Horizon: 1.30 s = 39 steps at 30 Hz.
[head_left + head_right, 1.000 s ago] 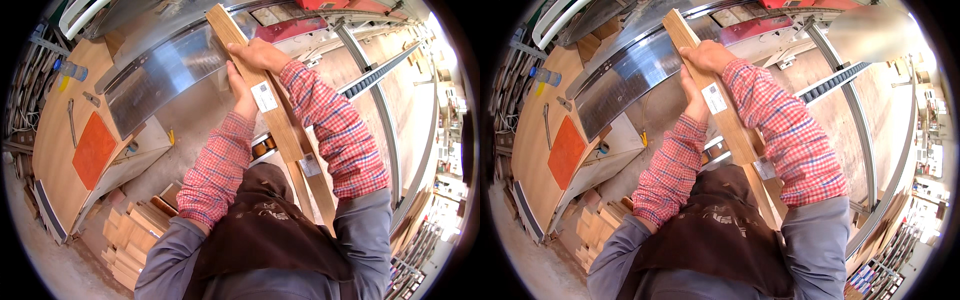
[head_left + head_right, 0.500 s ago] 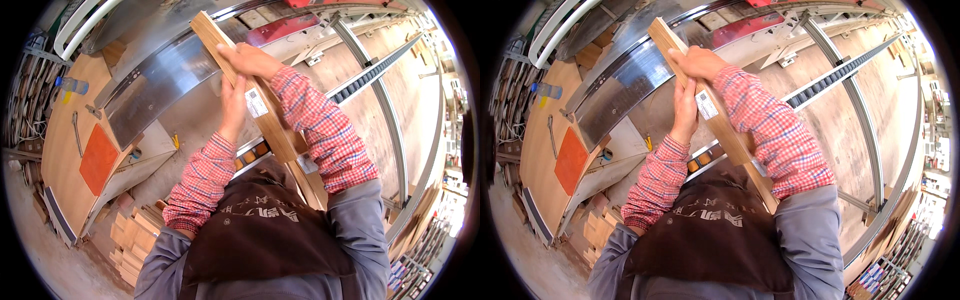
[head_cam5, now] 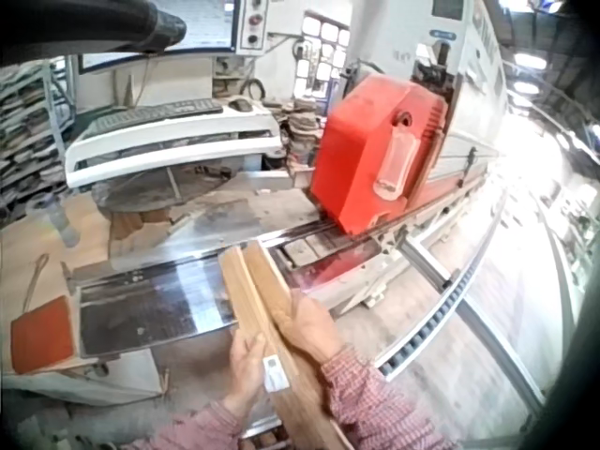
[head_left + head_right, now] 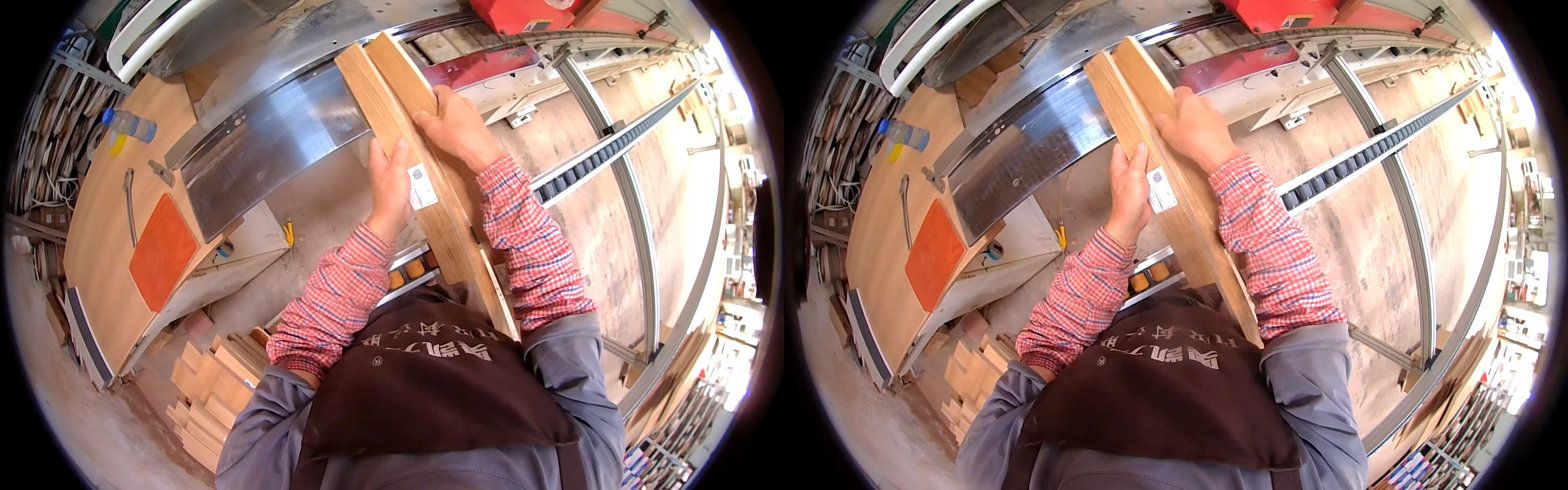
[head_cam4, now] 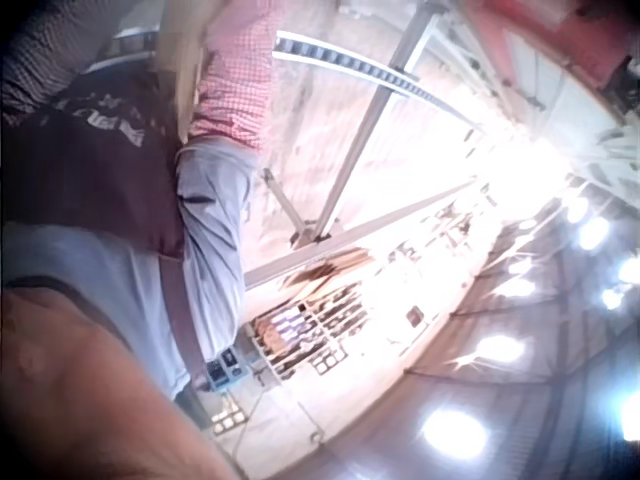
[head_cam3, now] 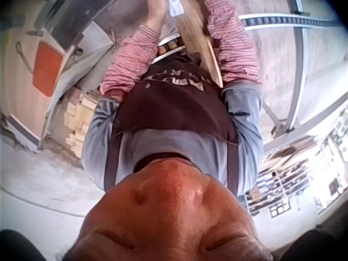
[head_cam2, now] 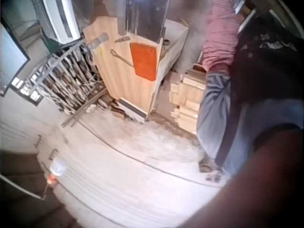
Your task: The person uses a utility knife to scrape a small wooden block, then repeatedly picks up wooden planks and runs them through a red industrial machine. The person handles both natural wood and red-coated planks, stacking them after processing.
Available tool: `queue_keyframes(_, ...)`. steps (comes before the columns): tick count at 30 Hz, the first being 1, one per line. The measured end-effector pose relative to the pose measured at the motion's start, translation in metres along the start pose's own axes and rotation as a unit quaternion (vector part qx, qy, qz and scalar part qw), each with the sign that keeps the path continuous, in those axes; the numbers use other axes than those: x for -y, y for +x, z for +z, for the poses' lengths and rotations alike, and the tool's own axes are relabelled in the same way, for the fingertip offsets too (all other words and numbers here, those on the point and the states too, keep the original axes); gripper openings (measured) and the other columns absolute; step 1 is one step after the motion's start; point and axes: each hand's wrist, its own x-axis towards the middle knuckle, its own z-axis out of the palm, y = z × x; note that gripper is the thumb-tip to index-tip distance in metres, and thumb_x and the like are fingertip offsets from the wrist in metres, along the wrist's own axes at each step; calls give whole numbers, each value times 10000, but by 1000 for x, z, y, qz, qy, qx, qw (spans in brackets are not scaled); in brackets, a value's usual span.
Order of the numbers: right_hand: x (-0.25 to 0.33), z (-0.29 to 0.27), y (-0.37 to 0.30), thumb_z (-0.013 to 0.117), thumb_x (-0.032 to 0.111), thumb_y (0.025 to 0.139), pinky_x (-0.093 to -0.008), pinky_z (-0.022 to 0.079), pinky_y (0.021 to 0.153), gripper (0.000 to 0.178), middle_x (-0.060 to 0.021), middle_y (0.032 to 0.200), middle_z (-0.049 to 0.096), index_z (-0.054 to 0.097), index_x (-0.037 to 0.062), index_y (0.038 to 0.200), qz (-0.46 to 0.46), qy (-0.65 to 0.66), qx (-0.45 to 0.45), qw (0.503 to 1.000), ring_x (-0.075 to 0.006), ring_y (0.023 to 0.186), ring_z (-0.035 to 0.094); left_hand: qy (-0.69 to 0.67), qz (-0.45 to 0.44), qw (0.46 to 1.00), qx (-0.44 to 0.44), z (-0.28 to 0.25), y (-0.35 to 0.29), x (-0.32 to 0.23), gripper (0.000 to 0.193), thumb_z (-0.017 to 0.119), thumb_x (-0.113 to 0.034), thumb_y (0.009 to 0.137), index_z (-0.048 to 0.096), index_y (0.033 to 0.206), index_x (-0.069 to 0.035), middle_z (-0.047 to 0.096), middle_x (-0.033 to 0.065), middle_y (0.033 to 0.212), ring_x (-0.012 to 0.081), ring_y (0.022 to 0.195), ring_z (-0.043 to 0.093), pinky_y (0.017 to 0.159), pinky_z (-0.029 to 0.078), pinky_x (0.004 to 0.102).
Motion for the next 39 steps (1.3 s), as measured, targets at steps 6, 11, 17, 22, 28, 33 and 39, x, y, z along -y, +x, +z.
queue_keyframes(6,-36,12,7,659,377,901,-478,494,917,512,-337,1071,660,606,-77,1131,6,33,15,999,-463,1066,631,18,27,999,6,4,5,7,283,491,-142,1048,440,1286,4,602,135,1221,190,1070,634,904,551,337)
queue_keyframes(11,-56,14,2,677,495,900,-438,503,925,699,-308,1127,667,536,-76,1278,8,168,56,984,-395,1074,665,-3,-13,1000,-5,2,2,2,271,505,-130,1035,444,1260,8,588,142,1230,191,1077,613,914,526,342)
queue_keyframes(17,-70,14,-13,807,369,820,-382,531,911,741,-226,1164,679,489,-49,1342,-3,249,118,961,-314,1057,678,-8,-14,1000,11,0,5,4,342,488,-146,1047,403,1339,11,583,156,1271,210,1102,637,916,558,343)
queue_keyframes(22,-58,4,-7,819,185,830,-333,574,843,663,-155,1193,675,491,-26,1366,161,483,253,822,-204,1018,692,7,-27,1000,-13,-3,5,0,326,552,-120,1007,449,1276,33,600,151,1240,196,1120,604,956,501,345)
queue_keyframes(28,-59,8,-3,786,171,856,-336,592,786,545,-154,1122,700,556,-29,1307,191,473,263,819,-206,926,715,40,-28,999,-14,-8,7,-9,330,567,-100,989,461,1269,38,603,159,1250,197,1094,621,938,511,340)
queue_keyframes(33,-67,6,3,766,184,866,-335,595,756,482,-149,1062,717,591,-30,1262,196,444,251,838,-205,866,724,56,-64,996,-14,-15,-1,-19,321,570,-103,986,477,1258,38,632,145,1197,195,1071,630,923,511,338)
queue_keyframes(39,-61,-1,9,755,200,869,-335,597,736,473,-165,1047,717,592,-50,1237,202,440,240,841,-209,840,727,62,36,996,-49,-4,22,12,264,544,-121,999,510,1198,50,646,136,1153,183,1032,633,882,513,333)
